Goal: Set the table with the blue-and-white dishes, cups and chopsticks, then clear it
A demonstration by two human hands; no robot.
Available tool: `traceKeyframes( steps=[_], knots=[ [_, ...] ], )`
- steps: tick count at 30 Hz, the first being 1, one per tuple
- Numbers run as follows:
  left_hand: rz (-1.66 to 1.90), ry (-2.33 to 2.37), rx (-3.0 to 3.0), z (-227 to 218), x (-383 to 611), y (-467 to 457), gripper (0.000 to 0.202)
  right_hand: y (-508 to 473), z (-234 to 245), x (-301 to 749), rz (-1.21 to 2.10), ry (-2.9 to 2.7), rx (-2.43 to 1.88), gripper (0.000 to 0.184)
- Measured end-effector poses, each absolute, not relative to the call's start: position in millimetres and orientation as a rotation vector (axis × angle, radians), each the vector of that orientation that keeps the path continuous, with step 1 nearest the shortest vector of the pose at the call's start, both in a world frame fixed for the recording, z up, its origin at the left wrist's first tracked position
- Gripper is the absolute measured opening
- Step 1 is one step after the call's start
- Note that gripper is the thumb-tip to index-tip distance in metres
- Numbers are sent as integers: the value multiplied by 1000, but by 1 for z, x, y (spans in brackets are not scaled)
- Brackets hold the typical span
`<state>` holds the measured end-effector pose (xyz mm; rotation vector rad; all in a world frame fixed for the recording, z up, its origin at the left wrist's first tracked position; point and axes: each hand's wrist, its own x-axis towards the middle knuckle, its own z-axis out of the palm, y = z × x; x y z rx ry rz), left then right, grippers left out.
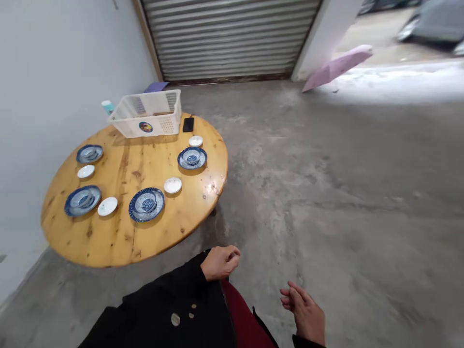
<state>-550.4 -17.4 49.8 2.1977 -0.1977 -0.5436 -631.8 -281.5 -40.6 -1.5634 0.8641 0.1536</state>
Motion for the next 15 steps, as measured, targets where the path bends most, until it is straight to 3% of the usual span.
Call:
traceKeyframes(
  steps=[10, 15],
  knots=[
    [-561, -78, 2233, 21, -445, -95, 25, -340, -55, -542, 399, 827, -1613, 72],
    [-532, -190, 2191, 20, -355, -146, 26, -391, -42, -487, 512, 843, -1663, 57]
  ],
)
